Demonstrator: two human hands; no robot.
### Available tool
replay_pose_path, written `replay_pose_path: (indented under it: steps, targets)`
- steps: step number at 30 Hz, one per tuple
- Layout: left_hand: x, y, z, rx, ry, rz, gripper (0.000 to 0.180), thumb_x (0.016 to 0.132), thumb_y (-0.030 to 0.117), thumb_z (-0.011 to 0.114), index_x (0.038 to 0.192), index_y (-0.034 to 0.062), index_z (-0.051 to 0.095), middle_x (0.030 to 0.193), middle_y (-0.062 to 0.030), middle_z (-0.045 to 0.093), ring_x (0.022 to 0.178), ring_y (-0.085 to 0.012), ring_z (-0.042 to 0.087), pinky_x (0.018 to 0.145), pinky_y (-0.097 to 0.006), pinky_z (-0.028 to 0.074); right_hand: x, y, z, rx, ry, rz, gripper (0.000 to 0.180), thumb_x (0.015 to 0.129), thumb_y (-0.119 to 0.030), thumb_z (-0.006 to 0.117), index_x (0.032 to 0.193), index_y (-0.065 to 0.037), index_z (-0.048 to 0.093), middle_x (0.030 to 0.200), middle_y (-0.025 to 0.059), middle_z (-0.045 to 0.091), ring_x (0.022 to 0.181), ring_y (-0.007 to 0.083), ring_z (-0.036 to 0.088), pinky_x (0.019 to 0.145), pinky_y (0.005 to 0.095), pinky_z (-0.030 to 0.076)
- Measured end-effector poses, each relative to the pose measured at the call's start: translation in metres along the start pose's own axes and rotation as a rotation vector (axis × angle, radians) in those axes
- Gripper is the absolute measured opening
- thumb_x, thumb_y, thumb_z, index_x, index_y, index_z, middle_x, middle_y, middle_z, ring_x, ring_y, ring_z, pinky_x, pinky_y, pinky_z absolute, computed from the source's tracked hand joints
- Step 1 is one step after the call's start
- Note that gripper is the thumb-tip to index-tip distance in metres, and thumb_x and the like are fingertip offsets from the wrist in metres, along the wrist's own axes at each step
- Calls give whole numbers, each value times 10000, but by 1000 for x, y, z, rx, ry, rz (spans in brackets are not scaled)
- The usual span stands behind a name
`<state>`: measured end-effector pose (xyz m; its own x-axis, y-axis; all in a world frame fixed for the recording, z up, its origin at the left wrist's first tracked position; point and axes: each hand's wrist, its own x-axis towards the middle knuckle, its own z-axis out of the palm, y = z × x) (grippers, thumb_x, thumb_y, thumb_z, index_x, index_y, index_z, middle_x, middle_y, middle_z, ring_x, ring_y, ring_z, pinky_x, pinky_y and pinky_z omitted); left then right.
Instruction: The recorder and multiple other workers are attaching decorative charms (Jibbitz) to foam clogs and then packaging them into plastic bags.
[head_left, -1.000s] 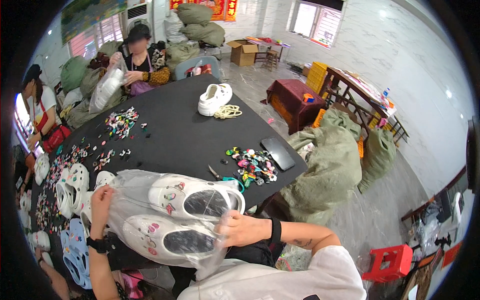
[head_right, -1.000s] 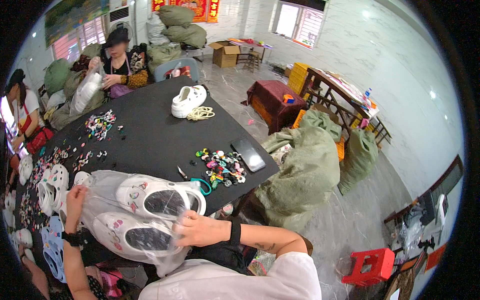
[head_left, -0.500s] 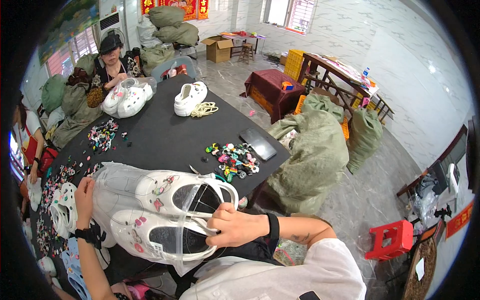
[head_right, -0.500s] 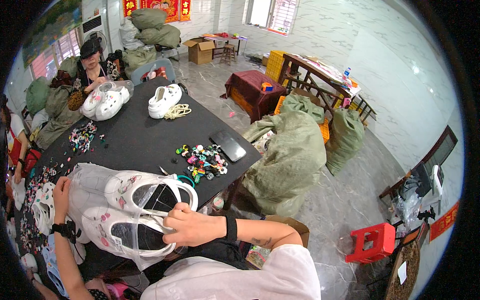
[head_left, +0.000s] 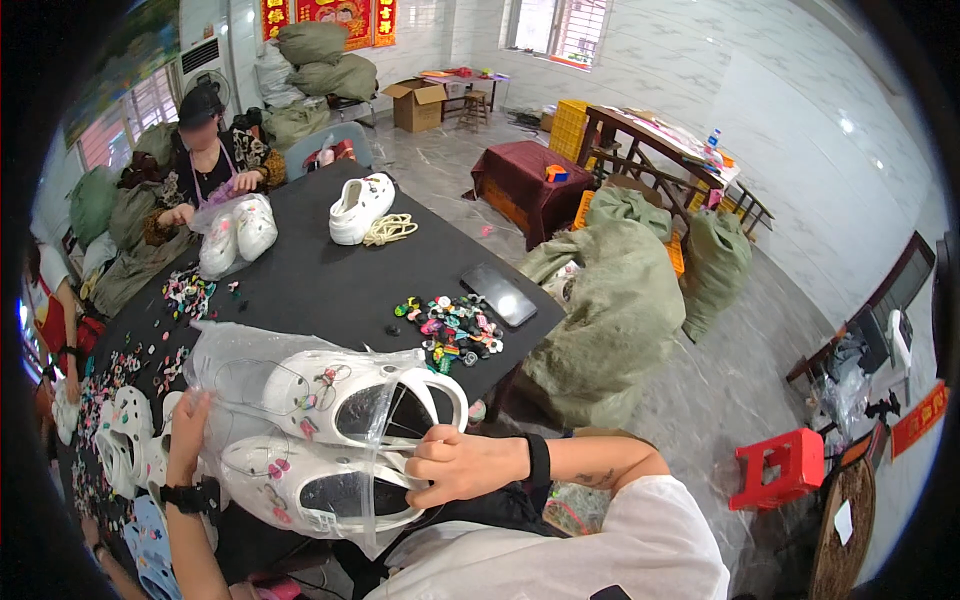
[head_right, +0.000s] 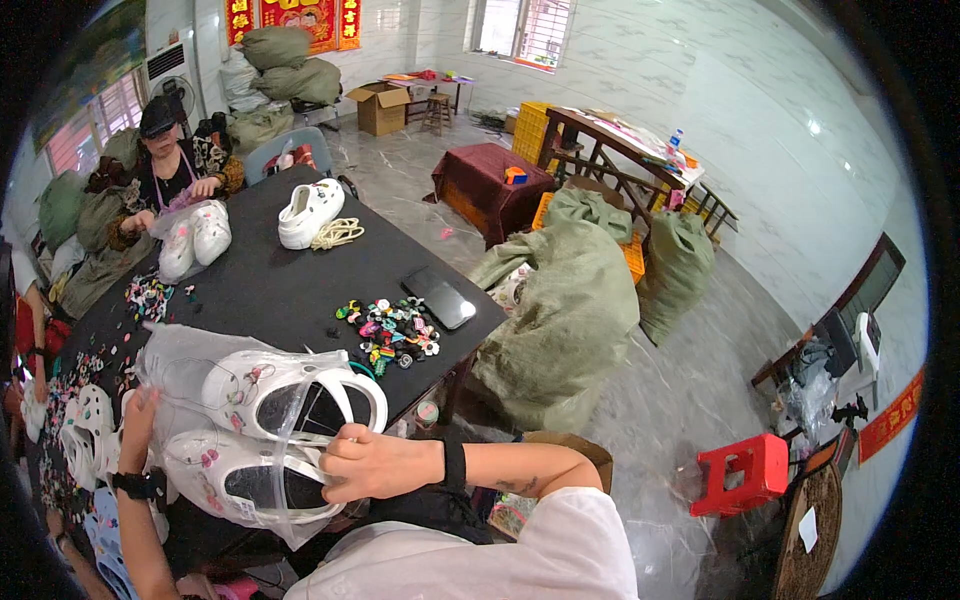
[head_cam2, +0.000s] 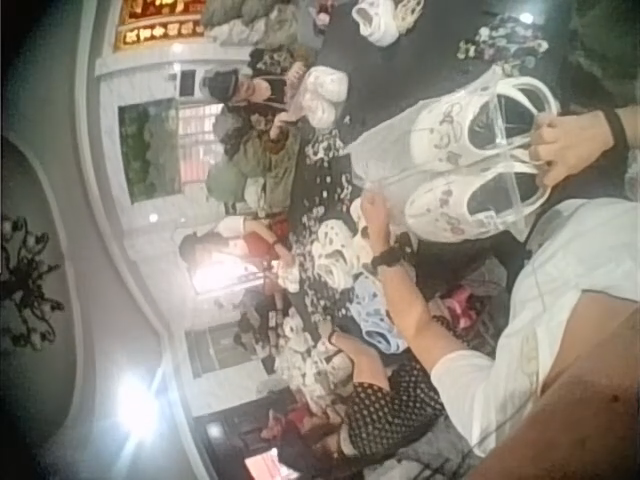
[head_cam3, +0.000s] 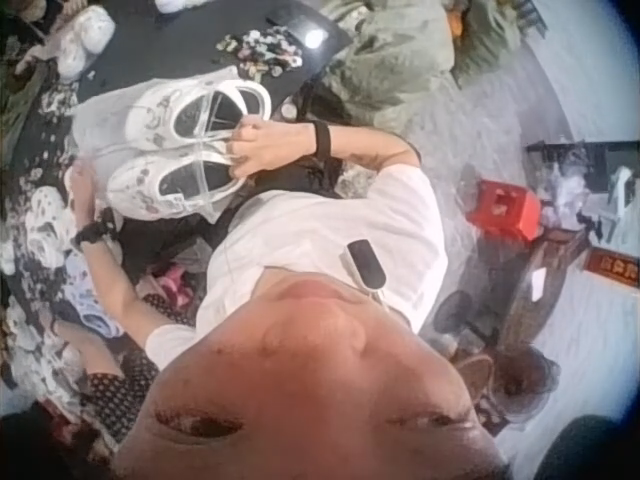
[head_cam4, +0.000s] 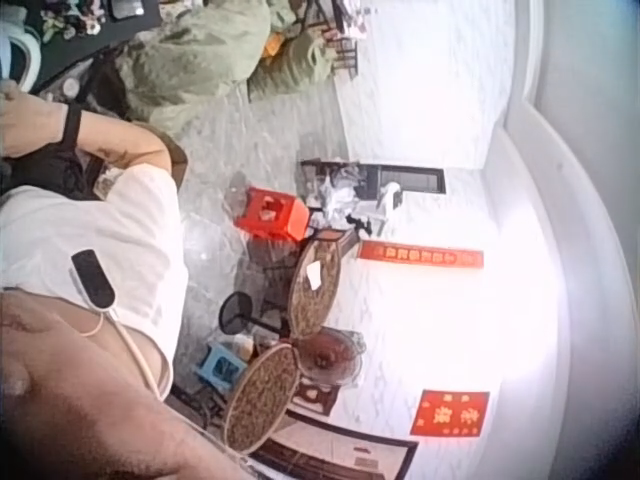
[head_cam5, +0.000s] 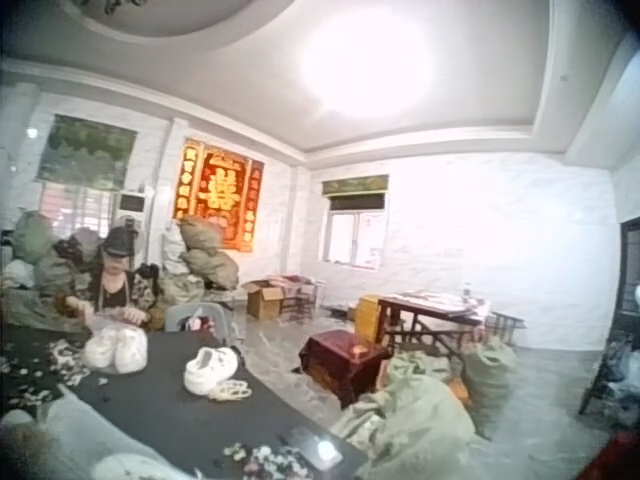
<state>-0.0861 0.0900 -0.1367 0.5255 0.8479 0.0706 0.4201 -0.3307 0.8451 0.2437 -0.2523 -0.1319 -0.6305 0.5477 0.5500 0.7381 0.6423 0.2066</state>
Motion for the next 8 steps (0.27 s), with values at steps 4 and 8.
replay_pose_path:
  steps: [4, 8]
  targets:
    - [11, -38, -38, 359, 318, 298, 314, 978, 233, 547, 1153, -23, 599, 1063, -95, 678, 953, -238, 626, 819, -331, 465, 2, 2, -1, 105, 9, 18, 271, 713, -188, 645, 974, -187, 574, 1042, 67, 491, 1009, 226, 477, 903, 383, 358]
    - [10, -5, -65, 638, 371, -124, 428, 977, 338, 556, 1309, 68, 560, 1257, -203, 627, 1139, -353, 604, 968, -371, 441, -20, 5, -3, 25, 1, 59, 333, 691, -206, 682, 1008, -260, 596, 1100, 44, 508, 1010, 198, 449, 922, 396, 335]
